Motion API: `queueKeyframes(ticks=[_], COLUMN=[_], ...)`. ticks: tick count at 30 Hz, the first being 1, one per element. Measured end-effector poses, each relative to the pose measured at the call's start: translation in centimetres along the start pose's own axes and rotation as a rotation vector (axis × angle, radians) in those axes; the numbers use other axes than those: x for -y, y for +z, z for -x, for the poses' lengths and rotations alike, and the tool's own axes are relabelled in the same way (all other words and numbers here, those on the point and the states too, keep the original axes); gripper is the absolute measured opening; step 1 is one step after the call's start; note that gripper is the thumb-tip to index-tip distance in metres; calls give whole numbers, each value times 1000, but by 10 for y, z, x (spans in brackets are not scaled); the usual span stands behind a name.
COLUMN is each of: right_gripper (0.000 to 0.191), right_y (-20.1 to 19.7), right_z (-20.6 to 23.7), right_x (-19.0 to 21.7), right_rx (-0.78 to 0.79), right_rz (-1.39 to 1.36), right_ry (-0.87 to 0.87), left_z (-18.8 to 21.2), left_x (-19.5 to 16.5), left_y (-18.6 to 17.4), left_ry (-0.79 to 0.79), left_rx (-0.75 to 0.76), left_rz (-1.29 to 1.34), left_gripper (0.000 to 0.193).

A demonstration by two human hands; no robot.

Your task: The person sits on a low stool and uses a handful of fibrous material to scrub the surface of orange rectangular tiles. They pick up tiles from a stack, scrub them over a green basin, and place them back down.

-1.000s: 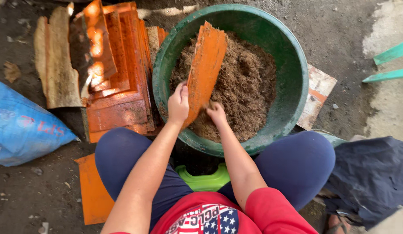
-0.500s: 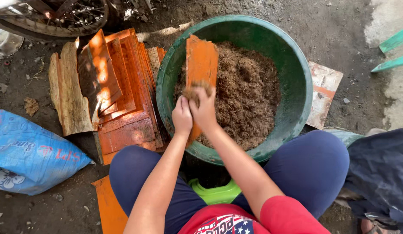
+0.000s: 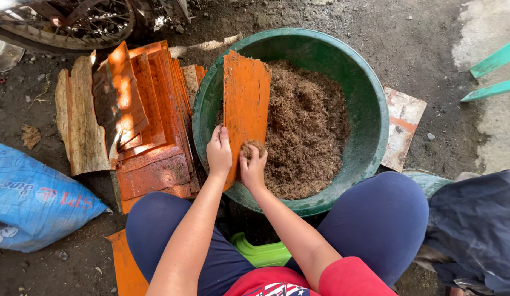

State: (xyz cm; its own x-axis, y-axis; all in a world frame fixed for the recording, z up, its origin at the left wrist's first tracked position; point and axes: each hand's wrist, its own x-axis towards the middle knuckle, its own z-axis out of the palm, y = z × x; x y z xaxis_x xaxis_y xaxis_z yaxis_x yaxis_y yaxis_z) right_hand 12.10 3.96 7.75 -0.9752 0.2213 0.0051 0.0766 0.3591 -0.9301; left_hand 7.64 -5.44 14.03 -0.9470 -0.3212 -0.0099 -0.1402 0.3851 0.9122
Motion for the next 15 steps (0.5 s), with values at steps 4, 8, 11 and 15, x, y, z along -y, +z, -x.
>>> queueKeyframes(ticks=[4,8,11,15], right_gripper=[46,48,50,45], right_y=[3,7,17,24], right_z=[-4,-15,-18,-21], right_x=[9,-13,-17,-7], right_rx=[22,54,21,3], right_rz=[1,-120,-264,-280], right_ry=[-158,139,320,178], left_z=[-5,1,6,7], left_x=[5,3,2,11], left_y=[2,4,6,15], left_ry=[94,-185,-281,156], left_rx=[-72,49,93,-72], left_rz=[-28,-127,-176,-99], left_gripper=[61,62,64,62])
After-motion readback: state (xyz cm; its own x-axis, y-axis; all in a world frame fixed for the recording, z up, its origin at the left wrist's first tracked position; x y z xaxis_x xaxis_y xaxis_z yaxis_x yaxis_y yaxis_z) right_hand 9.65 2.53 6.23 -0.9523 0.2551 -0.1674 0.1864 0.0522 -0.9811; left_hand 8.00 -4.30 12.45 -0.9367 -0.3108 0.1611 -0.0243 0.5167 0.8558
